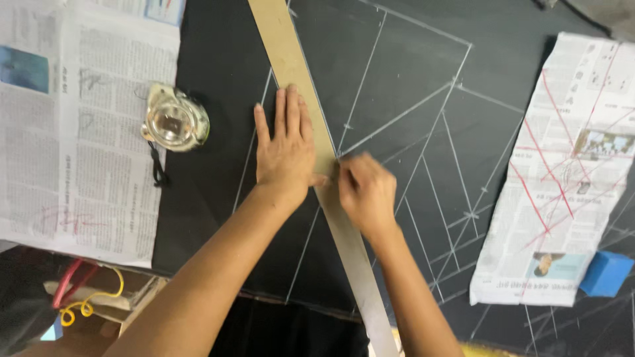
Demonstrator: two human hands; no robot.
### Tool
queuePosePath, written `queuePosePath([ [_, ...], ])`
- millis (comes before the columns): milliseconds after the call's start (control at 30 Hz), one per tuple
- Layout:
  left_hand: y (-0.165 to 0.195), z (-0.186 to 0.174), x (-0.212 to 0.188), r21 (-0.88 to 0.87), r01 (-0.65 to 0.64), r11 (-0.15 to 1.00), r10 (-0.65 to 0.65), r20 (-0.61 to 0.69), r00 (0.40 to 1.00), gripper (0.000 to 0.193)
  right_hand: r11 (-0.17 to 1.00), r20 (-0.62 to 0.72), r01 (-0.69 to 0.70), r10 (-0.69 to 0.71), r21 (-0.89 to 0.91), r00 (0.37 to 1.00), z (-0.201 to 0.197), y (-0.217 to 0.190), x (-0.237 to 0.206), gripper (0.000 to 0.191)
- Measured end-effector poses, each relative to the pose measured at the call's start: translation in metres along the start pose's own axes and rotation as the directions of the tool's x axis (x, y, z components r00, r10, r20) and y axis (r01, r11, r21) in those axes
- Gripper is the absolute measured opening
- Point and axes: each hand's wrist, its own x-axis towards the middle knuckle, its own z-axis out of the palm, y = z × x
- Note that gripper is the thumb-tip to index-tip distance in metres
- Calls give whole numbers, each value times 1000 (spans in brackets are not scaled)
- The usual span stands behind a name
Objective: The person measures a sheet of dark fabric laid on a work table with a tape measure, then places a long straightedge strip across the fabric and draws chalk lines along it, repositioning the strip to mark several lines across the material.
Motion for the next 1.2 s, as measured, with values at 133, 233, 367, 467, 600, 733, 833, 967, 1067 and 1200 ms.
queuePosePath([
  [133, 0, 1, -7, 20, -13, 1000, 13, -38, 999, 140, 1000, 63, 9, -7, -27, 998, -5, 1, 0, 8],
  [233, 0, 0, -1, -17, -19, 1000, 19, 2, 1000, 141, 1000, 102, -5, 7, -17, 995, -15, 1, -8, 14],
  [367, 0, 4, -2, -4, -11, 1000, 11, 3, 1000, 142, 1000, 84, 17, -18, 9, 996, -13, 3, -6, 10],
  [467, 0, 7, -9, -5, -40, 999, 39, -135, 990, 141, 999, 100, 33, -32, -11, 995, -14, 1, -11, 8],
  [600, -1, 6, -4, -4, -18, 1000, 18, -50, 999, 145, 998, 111, -58, 58, -6, 992, -25, -8, -24, 12],
  [733, 0, 5, -7, 23, -25, 999, 27, -65, 998, 146, 999, 160, -5, 12, -45, 987, -31, -3, -31, 11],
  [833, 1, 6, -15, 28, -48, 998, 50, -93, 994, 148, 912, 1, -287, 300, 294, 954, -42, 9, -61, 8],
  [967, -3, 8, -11, -17, -61, 998, 60, -71, 996, 148, 804, -98, -555, 583, 213, 807, -54, 23, -128, 31],
  [1067, -7, 14, -14, -132, -78, 988, 60, -134, 989, 146, 887, -110, -437, 424, -149, 899, -54, 6, -190, 40],
  [1200, -24, 33, -38, -306, -217, 927, 88, -385, 919, 131, 801, -111, -481, 475, -357, 873, -42, -32, -248, 68],
])
